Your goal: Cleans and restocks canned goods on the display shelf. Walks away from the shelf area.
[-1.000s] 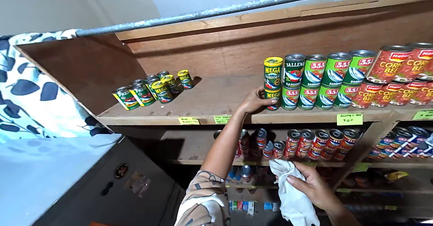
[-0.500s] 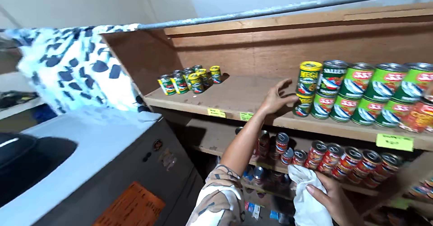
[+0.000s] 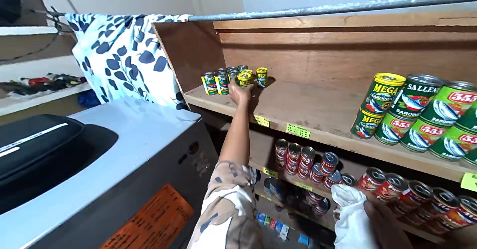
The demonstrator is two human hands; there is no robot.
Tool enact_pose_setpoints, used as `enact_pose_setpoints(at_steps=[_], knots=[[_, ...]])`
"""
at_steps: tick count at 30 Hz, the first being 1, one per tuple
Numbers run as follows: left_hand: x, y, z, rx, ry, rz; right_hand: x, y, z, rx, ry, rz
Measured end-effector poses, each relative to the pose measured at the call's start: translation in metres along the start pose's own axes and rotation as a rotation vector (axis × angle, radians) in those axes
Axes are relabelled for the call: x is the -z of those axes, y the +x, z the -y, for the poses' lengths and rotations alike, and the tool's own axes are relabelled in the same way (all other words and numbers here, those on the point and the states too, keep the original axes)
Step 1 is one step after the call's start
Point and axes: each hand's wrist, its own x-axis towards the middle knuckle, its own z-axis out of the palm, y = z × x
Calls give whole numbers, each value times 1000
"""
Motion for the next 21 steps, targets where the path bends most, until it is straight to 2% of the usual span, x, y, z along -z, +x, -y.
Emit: enact_pose_setpoints(at_steps=[3, 5, 7, 10, 14, 17, 21], knots=[[14, -65, -2, -400, -211, 82, 0, 23, 8, 99, -116, -45], [22, -133, -5, -585, -279, 188, -3, 49, 20, 249, -178, -92], [19, -194, -7, -710, -337, 204, -15, 79, 38, 432, -268, -146], [13, -252, -11, -742, -438, 201, -46, 111, 51, 576, -513, -151], [13, -268, -10, -719, -433, 124, -79, 111, 44, 631, -855, -111], [17, -269, -2, -700, -407, 112, -81, 107, 43, 671, -865, -76], [31, -269, 10, -549, -505, 255, -59, 105, 38, 724, -765, 56]])
